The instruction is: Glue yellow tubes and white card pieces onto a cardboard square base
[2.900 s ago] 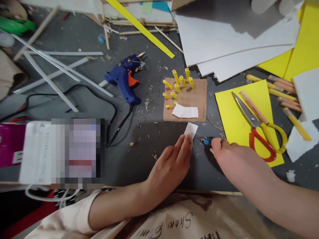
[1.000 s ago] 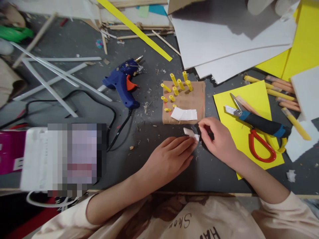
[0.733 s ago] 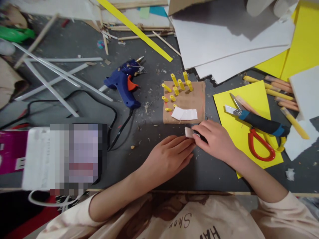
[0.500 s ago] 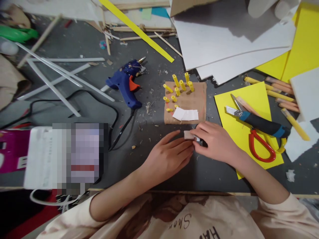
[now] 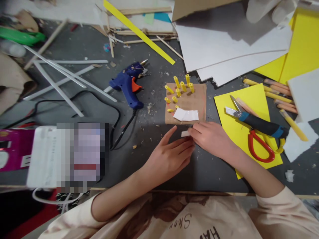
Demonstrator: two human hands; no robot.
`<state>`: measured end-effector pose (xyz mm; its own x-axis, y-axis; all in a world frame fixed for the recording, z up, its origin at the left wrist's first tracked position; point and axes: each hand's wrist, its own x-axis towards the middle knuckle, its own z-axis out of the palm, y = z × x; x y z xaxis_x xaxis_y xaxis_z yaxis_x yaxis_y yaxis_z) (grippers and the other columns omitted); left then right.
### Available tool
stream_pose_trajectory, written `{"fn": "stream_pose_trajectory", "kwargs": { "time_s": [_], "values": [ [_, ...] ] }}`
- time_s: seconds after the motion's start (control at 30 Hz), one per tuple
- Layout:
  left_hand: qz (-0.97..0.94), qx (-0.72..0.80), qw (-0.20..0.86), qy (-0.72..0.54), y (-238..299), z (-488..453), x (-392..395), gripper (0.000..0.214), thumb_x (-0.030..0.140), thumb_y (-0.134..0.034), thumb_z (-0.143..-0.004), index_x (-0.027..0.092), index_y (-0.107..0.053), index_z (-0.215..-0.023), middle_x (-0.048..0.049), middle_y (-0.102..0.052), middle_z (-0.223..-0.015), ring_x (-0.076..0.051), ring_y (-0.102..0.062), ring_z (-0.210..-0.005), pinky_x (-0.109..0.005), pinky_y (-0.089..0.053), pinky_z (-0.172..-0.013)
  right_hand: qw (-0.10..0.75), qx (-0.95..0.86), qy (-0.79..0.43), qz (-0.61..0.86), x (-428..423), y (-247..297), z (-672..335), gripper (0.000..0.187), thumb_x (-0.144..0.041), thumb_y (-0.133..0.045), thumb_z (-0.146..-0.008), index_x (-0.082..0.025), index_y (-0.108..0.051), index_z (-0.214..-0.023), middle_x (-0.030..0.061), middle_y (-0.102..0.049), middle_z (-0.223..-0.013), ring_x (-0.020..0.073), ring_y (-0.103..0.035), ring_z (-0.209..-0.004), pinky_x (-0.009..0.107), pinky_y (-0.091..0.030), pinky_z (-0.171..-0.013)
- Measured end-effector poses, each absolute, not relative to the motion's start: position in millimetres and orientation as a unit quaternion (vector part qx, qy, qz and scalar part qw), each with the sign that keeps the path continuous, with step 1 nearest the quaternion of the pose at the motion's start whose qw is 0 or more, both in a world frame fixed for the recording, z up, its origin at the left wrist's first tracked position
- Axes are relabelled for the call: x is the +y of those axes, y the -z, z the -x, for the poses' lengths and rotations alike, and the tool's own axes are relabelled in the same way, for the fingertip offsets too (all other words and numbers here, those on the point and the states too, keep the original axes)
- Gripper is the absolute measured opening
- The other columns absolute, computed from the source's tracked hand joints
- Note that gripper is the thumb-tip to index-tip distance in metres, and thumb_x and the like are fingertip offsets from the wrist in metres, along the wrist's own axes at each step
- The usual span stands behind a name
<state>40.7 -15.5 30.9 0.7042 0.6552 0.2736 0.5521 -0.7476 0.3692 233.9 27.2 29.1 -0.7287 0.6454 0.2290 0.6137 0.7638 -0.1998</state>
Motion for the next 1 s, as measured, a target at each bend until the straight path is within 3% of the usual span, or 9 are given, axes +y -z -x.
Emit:
{"fn": "stream_pose_trajectory", "kwargs": {
  "time_s": [0.13, 0.27, 0.33, 0.47, 0.63, 0.73, 0.87, 0.93, 1.0],
  "values": [
    [-0.904, 0.337, 0.164, -0.207, -35.6, -41.0, -11.0, 0.018, 0.014, -0.051, -0.09, 0.014, -0.068, -0.097, -0.0053, -0.076, -0.105, -0.018, -0.071, -0.099, -0.049, -0.041, -0.114, 0.294, -0.83, -0.136, 0.455, 28.4, -33.5, -236.5, 0.013, -0.016, -0.052, -0.092, -0.018, -0.065, -0.092, 0.0015, -0.068, -0.072, 0.0127, -0.06, -0.061, 0.026, -0.044, -0.058],
    [-0.834, 0.389, 0.212, -0.329, -56.3, -41.2, 7.1, 0.021, 0.006, -0.05, -0.088, 0.015, -0.064, -0.103, 0.0014, -0.075, -0.081, -0.01, -0.07, -0.067, -0.04, -0.049, -0.107, 0.423, -0.566, -0.477, 0.522, 29.7, -39.0, -231.3, 0.009, -0.027, -0.057, -0.091, -0.022, -0.061, -0.085, -0.0033, -0.063, -0.067, 0.0084, -0.054, -0.051, 0.022, -0.042, -0.048],
    [-0.765, 0.436, 0.24, -0.409, -65.2, -44.6, 18.9, 0.023, 0.007, -0.055, -0.087, 0.018, -0.061, -0.107, 0.0014, -0.075, -0.088, -0.009, -0.069, -0.069, -0.032, -0.054, -0.098, 0.45, -0.453, -0.611, 0.468, 29.9, -36.5, -225.3, 0.012, -0.033, -0.061, -0.089, -0.022, -0.061, -0.084, -0.004, -0.062, -0.066, 0.0074, -0.053, -0.049, 0.02, -0.041, -0.045],
    [-0.725, 0.417, 0.319, -0.446, -59.0, -55.2, 36.4, 0.028, 0.018, -0.063, -0.085, 0.019, -0.061, -0.113, -0.0035, -0.072, -0.103, -0.007, -0.062, -0.066, -0.019, -0.053, -0.06, 0.41, -0.355, -0.743, 0.391, 31.0, -26.4, -220.6, 0.022, -0.04, -0.069, -0.083, -0.02, -0.063, -0.09, -0.0056, -0.06, -0.06, 0.004, -0.047, -0.037, 0.016, -0.03, -0.035],
    [-0.726, 0.329, 0.413, -0.44, -31.4, -57.9, 43.2, 0.037, 0.025, -0.069, -0.084, 0.018, -0.061, -0.119, -0.0059, -0.069, -0.101, -0.009, -0.059, -0.072, -0.019, -0.049, -0.058, 0.307, -0.331, -0.83, 0.328, 36.7, -22.7, -230.8, 0.034, -0.048, -0.072, -0.078, -0.018, -0.061, -0.09, -0.0057, -0.06, -0.057, 0.0027, -0.038, -0.027, 0.015, -0.022, -0.026],
    [-0.729, 0.307, 0.408, -0.457, -23.8, -54.2, 45.5, 0.035, 0.026, -0.072, -0.083, 0.019, -0.062, -0.116, -0.0038, -0.07, -0.096, -0.008, -0.06, -0.069, -0.017, -0.049, -0.059, 0.325, -0.39, -0.79, 0.343, 33.6, -20.3, -230.7, 0.032, -0.049, -0.07, -0.081, -0.018, -0.06, -0.086, -0.0061, -0.057, -0.057, 0.0034, -0.04, -0.029, 0.016, -0.027, -0.027],
    [-0.719, 0.341, 0.339, -0.502, -20.9, -50.4, 45.8, 0.038, 0.034, -0.077, -0.078, 0.018, -0.061, -0.109, -0.0015, -0.07, -0.089, -0.004, -0.056, -0.056, -0.016, -0.049, -0.055, 0.507, -0.592, -0.437, 0.449, 22.4, -12.3, -224.9, 0.013, -0.026, -0.065, -0.086, -0.023, -0.063, -0.099, -0.0017, -0.064, -0.08, 0.0036, -0.047, -0.044, 0.018, -0.04, -0.041],
    [-0.726, 0.345, 0.314, -0.505, -20.9, -50.1, 45.2, 0.036, 0.038, -0.077, -0.078, 0.018, -0.062, -0.103, -0.0006, -0.071, -0.083, -0.005, -0.058, -0.056, -0.015, -0.048, -0.053, 0.515, -0.69, -0.281, 0.424, 19.8, -9.5, -223.9, 0.031, -0.019, -0.067, -0.082, -0.026, -0.061, -0.112, 0.0033, -0.065, -0.097, 0.0089, -0.058, -0.061, 0.022, -0.048, -0.052],
    [-0.73, 0.346, 0.317, -0.497, -21.3, -50.6, 44.6, 0.032, 0.038, -0.075, -0.079, 0.018, -0.062, -0.1, -0.0005, -0.071, -0.08, -0.006, -0.06, -0.058, -0.014, -0.048, -0.052, 0.487, -0.756, -0.208, 0.385, 20.5, -8.6, -224.3, 0.046, -0.017, -0.069, -0.079, -0.026, -0.057, -0.122, 0.0076, -0.064, -0.107, 0.0162, -0.065, -0.082, 0.028, -0.055, -0.063]
  ]
}}
